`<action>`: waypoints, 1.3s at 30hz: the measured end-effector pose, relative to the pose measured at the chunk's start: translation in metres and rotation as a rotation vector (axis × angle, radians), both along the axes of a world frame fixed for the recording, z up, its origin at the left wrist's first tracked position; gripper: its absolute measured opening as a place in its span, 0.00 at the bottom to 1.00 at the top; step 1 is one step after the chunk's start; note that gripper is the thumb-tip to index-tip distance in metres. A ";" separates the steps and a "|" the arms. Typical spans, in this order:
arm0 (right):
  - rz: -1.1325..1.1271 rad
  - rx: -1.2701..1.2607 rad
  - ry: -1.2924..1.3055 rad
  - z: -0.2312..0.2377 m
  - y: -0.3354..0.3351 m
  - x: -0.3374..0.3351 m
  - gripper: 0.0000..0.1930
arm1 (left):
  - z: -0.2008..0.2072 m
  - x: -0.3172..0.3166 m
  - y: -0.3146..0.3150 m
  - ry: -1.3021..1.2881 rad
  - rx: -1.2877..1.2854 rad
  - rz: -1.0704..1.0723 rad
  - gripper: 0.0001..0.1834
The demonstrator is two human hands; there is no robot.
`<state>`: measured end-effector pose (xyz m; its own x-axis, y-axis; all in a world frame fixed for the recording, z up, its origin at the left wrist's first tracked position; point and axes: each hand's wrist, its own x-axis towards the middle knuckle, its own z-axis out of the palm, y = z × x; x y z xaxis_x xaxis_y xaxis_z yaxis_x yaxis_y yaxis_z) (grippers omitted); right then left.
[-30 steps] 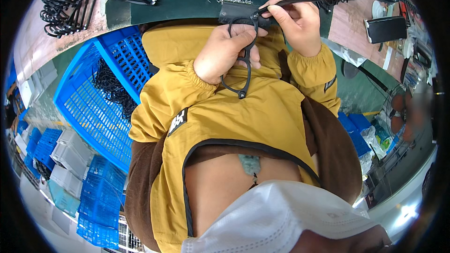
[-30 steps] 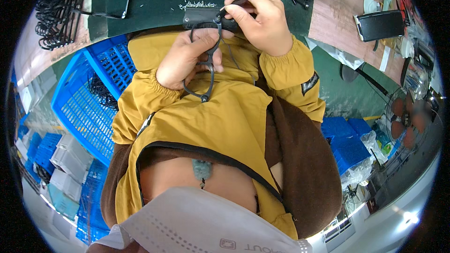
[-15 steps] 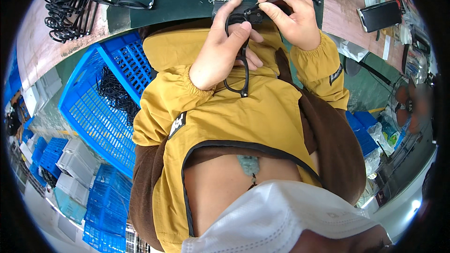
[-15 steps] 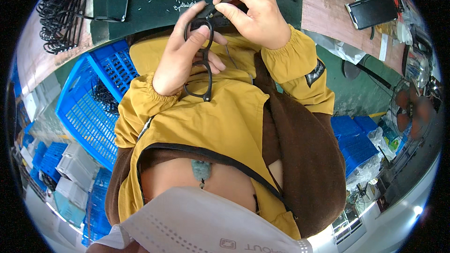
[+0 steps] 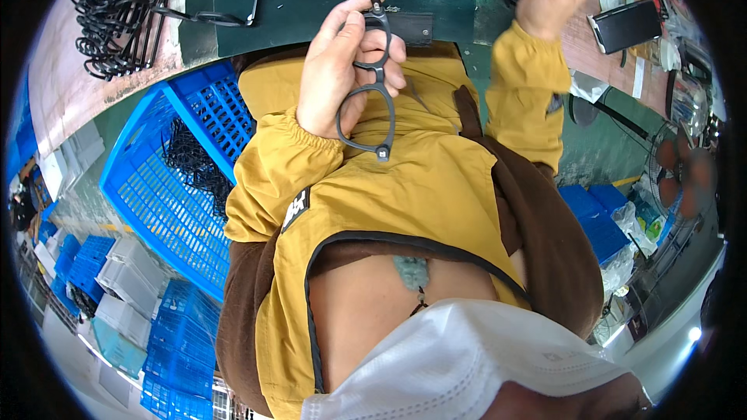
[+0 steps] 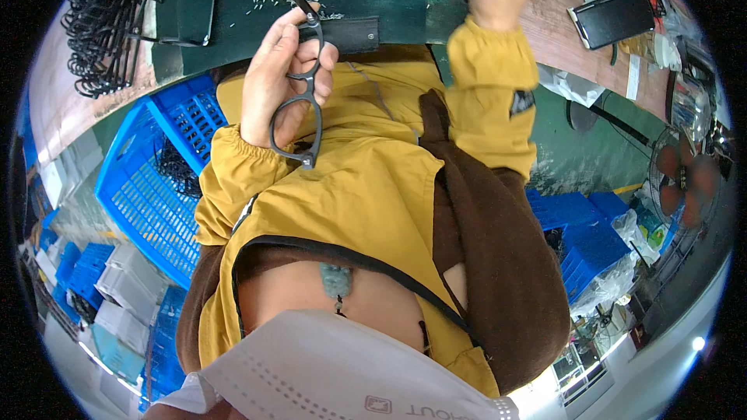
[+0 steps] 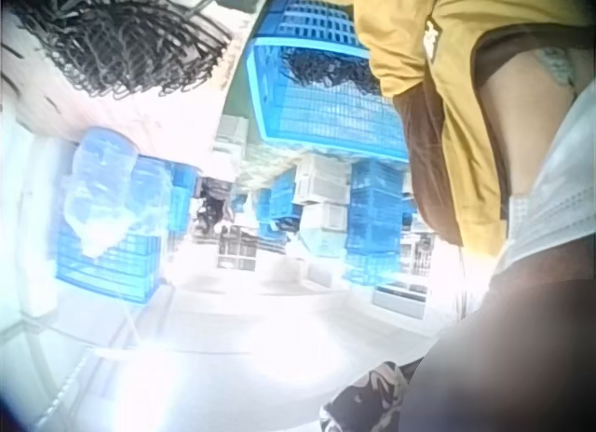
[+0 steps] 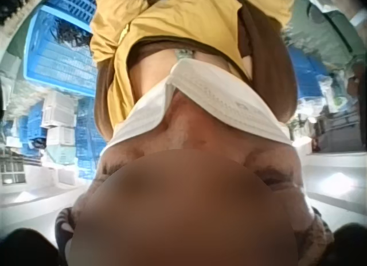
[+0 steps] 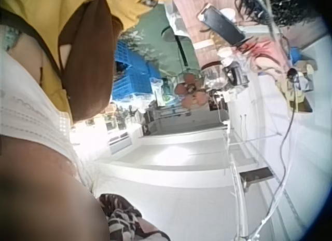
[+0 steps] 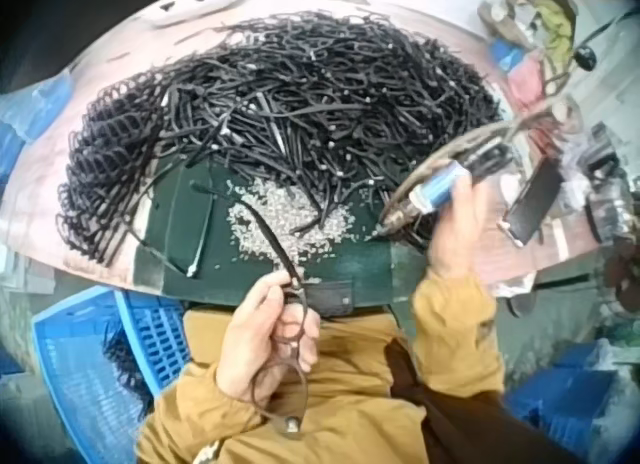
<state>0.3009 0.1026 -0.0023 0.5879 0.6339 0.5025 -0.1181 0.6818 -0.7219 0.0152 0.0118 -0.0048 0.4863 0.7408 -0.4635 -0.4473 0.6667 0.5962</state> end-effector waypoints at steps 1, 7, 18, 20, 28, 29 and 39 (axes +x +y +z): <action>0.088 0.026 0.084 -0.008 0.010 0.000 0.17 | -0.002 0.003 -0.002 -0.071 -0.032 -0.004 0.21; 0.712 -0.049 0.339 -0.016 0.027 -0.029 0.18 | -0.013 0.010 -0.014 -0.212 -0.111 0.088 0.21; 0.476 -0.210 0.168 -0.006 0.001 -0.044 0.10 | -0.023 0.027 -0.013 -0.569 -0.347 0.038 0.21; 0.577 -0.200 0.169 0.000 -0.007 -0.048 0.09 | -0.023 0.027 -0.012 -0.586 -0.370 0.042 0.21; 0.731 0.012 0.024 0.023 -0.024 -0.069 0.13 | -0.025 0.029 -0.010 -0.633 -0.351 0.058 0.21; 0.721 0.016 -0.038 0.021 -0.022 -0.071 0.13 | -0.025 0.028 -0.010 -0.641 -0.362 0.060 0.21; 0.749 -0.131 0.158 0.022 -0.015 -0.081 0.14 | -0.029 0.018 -0.006 -0.801 -0.493 0.027 0.20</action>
